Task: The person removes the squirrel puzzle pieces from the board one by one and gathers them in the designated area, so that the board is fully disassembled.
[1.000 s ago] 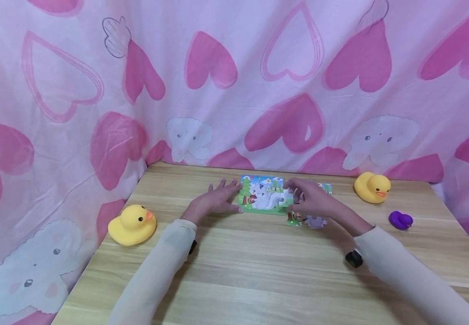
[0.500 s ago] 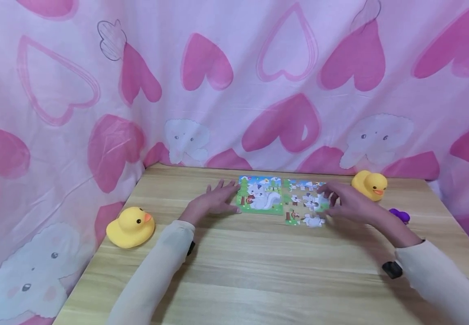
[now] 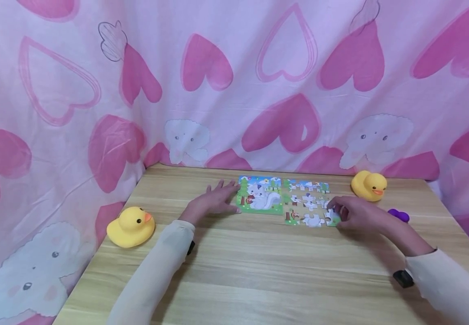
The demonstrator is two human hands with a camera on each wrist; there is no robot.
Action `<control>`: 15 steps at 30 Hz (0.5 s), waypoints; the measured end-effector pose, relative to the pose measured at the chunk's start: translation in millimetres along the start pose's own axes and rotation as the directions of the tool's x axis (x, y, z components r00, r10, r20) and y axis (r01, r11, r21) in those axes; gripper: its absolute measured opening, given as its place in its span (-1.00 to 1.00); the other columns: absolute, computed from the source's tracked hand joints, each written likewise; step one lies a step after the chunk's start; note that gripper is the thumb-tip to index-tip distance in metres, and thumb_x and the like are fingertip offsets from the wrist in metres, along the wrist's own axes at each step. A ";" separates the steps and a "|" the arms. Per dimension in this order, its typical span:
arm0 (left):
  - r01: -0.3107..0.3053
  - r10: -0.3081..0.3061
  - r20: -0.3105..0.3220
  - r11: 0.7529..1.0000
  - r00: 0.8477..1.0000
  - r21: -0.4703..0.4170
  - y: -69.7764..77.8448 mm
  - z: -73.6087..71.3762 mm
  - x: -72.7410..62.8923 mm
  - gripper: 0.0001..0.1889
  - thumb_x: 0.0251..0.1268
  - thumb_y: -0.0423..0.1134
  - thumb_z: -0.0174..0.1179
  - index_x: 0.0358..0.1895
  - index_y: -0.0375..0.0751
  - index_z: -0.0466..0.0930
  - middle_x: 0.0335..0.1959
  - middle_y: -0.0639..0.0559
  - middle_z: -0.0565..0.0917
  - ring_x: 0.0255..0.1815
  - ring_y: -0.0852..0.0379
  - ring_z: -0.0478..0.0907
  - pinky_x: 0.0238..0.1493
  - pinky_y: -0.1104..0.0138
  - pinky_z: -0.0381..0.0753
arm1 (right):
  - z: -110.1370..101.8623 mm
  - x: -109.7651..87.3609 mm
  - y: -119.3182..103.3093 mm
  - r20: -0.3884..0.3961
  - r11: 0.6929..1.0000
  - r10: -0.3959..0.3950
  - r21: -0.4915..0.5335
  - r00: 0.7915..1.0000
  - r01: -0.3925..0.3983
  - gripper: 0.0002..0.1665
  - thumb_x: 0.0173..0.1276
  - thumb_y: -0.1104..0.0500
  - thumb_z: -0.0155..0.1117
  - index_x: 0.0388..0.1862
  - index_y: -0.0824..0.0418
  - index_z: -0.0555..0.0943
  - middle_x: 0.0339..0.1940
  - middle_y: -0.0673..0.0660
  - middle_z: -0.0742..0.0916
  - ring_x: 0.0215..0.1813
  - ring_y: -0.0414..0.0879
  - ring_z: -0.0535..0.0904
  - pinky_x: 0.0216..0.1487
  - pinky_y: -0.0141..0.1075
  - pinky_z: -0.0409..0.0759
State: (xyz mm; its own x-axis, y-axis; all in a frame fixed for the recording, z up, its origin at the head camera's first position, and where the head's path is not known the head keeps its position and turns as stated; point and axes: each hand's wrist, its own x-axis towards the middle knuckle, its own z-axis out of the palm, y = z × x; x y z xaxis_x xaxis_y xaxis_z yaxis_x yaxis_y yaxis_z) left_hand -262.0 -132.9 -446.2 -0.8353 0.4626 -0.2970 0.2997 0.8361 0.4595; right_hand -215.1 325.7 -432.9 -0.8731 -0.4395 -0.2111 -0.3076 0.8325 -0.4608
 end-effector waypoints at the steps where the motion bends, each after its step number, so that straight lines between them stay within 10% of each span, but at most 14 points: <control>1: 0.000 0.000 0.001 1.000 1.000 -0.003 0.0 -0.3 -0.1 -0.04 0.42 0.19 0.34 0.74 0.08 0.04 0.81 -0.02 -0.12 0.82 -0.27 -0.36 0.71 -0.35 -0.42 | 1.2 0.0 0.9 0.010 1.000 0.000 0.004 1.000 0.000 -0.39 0.20 0.23 0.59 0.25 0.13 0.62 -0.13 0.00 0.70 -0.08 -0.07 0.57 -0.15 -0.37 0.64; 15: 0.007 -0.007 -0.016 1.000 1.000 0.002 -0.6 -1.5 2.5 -0.03 0.41 0.20 0.34 0.74 0.08 0.04 0.81 -0.02 -0.11 0.82 -0.27 -0.35 0.71 -0.36 -0.42 | 3.6 1.7 6.5 0.027 1.000 -0.025 0.012 0.999 0.025 -0.37 0.26 0.18 0.59 0.29 0.17 0.59 -0.09 0.01 0.70 -0.07 -0.08 0.56 -0.12 -0.38 0.67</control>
State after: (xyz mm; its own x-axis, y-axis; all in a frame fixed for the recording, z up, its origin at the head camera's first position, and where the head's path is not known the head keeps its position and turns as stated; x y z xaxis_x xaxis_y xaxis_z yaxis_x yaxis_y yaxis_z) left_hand -264.9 -132.7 -446.0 -0.8446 0.4522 -0.2867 0.2951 0.8399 0.4555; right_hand -217.2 329.1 -439.4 -0.8546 -0.4692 -0.2224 -0.3247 0.8173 -0.4761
